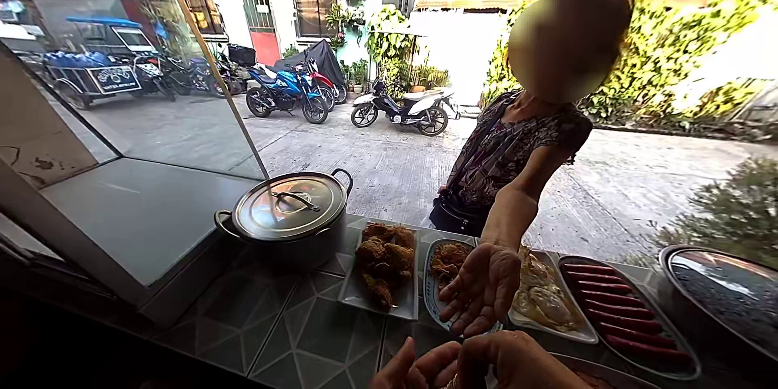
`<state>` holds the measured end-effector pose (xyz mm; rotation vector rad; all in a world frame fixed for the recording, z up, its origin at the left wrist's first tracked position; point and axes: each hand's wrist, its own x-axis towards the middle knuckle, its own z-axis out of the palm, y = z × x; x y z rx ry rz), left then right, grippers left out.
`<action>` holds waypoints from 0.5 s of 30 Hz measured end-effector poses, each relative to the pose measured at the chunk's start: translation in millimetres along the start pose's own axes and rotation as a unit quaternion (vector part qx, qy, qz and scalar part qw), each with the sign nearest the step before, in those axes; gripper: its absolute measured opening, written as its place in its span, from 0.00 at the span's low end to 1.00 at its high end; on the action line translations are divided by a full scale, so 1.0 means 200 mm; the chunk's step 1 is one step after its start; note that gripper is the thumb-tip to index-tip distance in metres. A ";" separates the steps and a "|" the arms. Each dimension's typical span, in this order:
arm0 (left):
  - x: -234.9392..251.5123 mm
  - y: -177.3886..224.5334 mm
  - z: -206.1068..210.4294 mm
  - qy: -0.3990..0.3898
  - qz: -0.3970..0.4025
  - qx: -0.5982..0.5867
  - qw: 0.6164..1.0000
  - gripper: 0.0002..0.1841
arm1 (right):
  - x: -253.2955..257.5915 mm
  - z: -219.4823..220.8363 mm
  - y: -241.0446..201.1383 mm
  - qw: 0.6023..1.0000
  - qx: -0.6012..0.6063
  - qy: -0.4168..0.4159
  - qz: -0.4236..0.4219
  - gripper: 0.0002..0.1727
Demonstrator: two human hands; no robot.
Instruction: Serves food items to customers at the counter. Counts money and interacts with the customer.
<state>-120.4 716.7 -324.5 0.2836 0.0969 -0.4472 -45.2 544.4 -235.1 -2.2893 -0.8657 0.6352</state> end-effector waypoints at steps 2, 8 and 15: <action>0.00 0.00 0.00 -0.004 0.005 -0.003 1.000 0.38 | 0.00 0.01 -0.01 1.000 0.003 0.006 -0.004 0.16; -0.04 0.07 0.00 -0.013 0.016 -0.009 1.000 0.36 | 0.06 0.06 -0.07 0.999 -0.010 0.032 -0.007 0.20; -0.14 0.23 -0.02 -0.008 0.047 0.004 0.999 0.35 | 0.19 0.12 -0.21 0.998 -0.016 0.049 -0.036 0.17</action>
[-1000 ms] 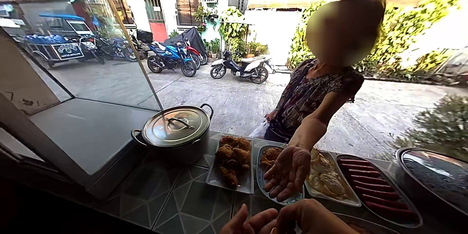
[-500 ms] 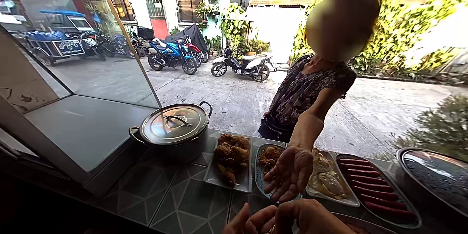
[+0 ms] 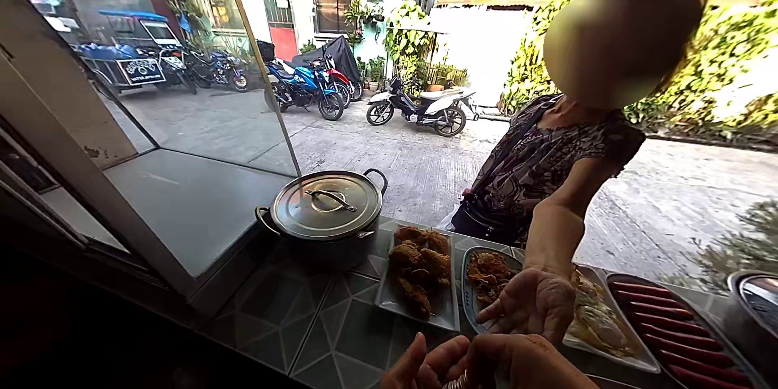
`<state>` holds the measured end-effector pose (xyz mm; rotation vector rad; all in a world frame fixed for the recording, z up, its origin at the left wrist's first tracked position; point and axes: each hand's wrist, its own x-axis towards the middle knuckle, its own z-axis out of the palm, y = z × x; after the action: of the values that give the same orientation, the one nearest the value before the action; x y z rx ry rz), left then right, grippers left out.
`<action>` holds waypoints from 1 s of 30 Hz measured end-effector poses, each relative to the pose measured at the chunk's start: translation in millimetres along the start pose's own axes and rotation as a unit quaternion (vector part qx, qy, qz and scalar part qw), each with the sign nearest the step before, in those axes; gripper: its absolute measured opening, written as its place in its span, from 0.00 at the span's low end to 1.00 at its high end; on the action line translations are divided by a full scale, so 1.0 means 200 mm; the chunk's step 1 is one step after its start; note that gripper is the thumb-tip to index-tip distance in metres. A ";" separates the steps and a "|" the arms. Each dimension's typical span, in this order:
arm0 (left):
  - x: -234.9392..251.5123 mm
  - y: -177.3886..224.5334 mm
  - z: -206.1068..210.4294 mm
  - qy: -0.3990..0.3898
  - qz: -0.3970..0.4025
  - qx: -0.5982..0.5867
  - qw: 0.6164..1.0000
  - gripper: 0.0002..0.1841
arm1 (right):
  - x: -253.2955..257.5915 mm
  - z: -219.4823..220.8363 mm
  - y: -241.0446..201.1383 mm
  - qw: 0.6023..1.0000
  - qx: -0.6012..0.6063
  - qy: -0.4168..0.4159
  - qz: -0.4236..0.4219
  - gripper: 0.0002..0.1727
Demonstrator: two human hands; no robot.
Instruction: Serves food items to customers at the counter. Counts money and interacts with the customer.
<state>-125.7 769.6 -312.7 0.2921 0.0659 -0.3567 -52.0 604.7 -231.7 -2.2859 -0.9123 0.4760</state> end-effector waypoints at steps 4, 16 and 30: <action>-0.02 0.08 0.00 -0.007 0.011 0.000 1.000 0.35 | 0.07 0.02 -0.07 1.000 -0.012 0.001 0.011 0.21; 0.10 0.26 0.04 0.015 0.045 0.011 0.999 0.34 | 0.27 -0.05 -0.08 0.998 -0.055 0.018 -0.022 0.21; 0.16 0.54 0.00 0.020 -0.027 0.011 0.999 0.33 | 0.43 0.00 -0.23 0.993 -0.095 0.063 0.038 0.24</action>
<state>-58.7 855.0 -286.6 0.3193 0.1092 -0.4059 -13.9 692.3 -210.4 -2.4987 -0.8424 0.2820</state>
